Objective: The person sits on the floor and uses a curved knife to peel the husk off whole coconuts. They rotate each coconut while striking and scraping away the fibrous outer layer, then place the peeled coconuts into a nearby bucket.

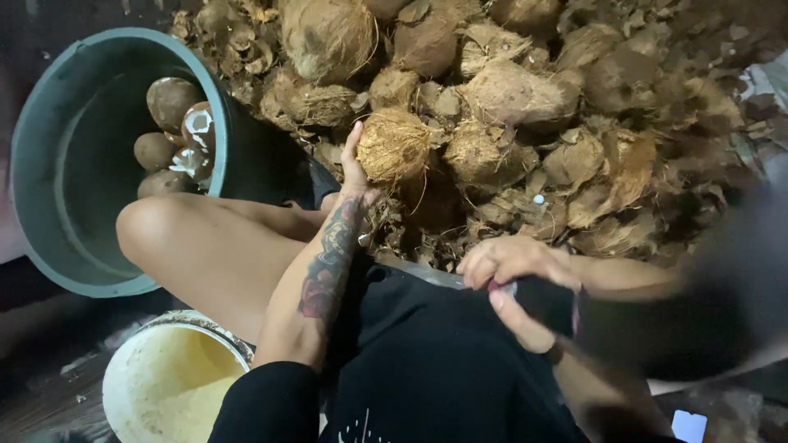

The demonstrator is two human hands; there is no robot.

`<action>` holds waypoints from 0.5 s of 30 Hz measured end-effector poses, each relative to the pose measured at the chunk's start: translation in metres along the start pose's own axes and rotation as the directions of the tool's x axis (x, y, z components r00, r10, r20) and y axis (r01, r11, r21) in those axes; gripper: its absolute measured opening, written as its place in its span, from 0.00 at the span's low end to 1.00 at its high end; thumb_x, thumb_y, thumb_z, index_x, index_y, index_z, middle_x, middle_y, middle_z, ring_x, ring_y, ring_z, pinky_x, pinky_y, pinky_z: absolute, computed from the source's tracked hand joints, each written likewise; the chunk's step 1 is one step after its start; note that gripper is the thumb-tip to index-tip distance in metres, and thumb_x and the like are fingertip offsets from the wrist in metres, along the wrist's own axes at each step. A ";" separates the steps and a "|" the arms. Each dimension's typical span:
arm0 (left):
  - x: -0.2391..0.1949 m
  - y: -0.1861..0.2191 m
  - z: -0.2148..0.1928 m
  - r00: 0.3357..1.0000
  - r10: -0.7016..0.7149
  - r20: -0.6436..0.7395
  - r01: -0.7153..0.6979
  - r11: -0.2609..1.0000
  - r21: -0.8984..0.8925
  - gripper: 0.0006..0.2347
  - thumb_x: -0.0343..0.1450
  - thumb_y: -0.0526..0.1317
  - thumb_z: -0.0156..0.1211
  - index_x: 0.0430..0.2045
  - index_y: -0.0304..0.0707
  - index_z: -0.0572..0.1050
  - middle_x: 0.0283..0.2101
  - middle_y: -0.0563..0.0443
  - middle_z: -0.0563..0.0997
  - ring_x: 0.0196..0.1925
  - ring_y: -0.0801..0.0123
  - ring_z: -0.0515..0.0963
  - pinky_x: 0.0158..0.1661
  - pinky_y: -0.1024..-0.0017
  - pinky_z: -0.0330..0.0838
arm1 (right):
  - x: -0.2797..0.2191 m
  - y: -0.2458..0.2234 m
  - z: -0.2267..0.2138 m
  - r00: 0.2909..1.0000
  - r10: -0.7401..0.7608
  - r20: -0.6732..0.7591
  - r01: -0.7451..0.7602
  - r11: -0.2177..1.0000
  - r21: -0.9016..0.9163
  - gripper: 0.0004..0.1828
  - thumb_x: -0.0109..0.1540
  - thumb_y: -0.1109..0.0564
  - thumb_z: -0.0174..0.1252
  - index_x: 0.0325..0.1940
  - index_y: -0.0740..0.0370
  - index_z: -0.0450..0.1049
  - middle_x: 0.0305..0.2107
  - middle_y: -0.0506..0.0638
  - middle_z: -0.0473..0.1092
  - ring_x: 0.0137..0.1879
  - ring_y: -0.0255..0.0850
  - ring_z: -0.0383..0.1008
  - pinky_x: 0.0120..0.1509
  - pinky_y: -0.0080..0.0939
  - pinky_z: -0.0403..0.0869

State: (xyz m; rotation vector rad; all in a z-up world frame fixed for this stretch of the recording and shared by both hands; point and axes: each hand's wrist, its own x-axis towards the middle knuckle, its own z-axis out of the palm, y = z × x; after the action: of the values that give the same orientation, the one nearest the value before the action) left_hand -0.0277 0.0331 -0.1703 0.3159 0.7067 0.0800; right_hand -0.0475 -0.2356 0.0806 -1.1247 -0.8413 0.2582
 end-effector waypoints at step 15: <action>-0.014 -0.007 0.009 0.999 0.033 0.017 -0.033 0.999 0.022 0.36 0.65 0.61 0.69 0.62 0.33 0.75 0.61 0.31 0.79 0.61 0.37 0.80 0.61 0.37 0.72 | -0.035 0.033 -0.012 0.947 0.315 0.055 -0.316 0.949 0.008 0.12 0.62 0.59 0.58 0.25 0.64 0.68 0.20 0.58 0.73 0.27 0.51 0.80 0.35 0.40 0.77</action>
State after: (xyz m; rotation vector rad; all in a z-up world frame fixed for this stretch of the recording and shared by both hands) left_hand -0.0321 0.0220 -0.1572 0.3490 0.6865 0.1011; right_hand -0.0554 -0.2491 0.0338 -1.2400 -0.7005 0.5626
